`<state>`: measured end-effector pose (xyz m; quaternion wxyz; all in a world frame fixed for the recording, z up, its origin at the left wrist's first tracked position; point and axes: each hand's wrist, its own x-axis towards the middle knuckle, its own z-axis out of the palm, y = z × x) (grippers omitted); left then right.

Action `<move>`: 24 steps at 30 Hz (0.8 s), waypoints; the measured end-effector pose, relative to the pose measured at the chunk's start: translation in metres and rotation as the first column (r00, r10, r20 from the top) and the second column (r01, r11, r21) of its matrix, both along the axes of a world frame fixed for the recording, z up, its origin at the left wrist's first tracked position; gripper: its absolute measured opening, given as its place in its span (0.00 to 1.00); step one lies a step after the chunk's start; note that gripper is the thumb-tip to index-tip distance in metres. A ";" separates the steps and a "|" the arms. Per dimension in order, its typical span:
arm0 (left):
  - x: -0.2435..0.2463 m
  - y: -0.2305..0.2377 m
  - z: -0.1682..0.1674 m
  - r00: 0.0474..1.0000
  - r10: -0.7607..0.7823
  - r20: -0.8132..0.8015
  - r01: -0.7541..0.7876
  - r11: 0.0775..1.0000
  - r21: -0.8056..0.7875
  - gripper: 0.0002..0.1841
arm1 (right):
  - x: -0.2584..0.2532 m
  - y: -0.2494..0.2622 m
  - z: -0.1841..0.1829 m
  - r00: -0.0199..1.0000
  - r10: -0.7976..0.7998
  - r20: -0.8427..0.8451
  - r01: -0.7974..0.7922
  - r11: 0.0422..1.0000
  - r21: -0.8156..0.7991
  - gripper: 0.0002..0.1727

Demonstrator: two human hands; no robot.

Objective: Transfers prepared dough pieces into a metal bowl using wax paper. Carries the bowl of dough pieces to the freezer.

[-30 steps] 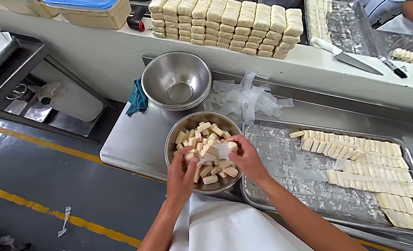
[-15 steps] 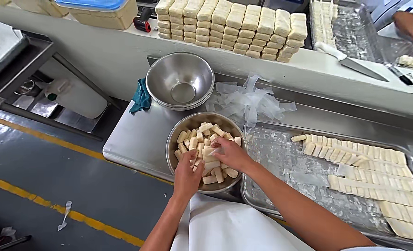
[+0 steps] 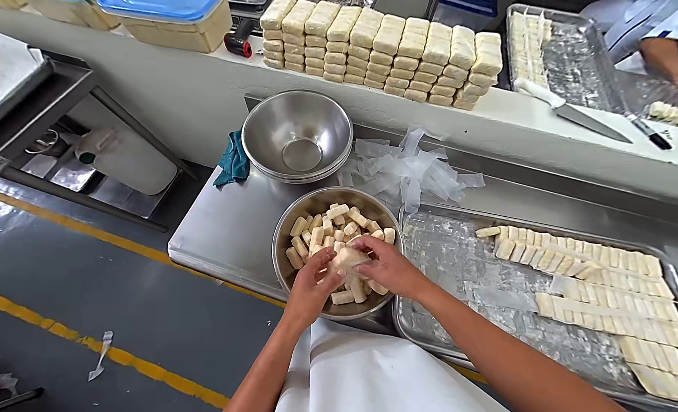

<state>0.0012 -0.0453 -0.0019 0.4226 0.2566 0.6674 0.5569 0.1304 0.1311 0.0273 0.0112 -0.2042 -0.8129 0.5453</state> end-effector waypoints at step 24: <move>0.009 -0.003 0.027 0.943 0.057 -0.328 0.027 0.969 0.247 0.23 | -0.011 -0.032 0.016 0.973 -0.008 -0.230 0.002 1.000 -0.024 0.25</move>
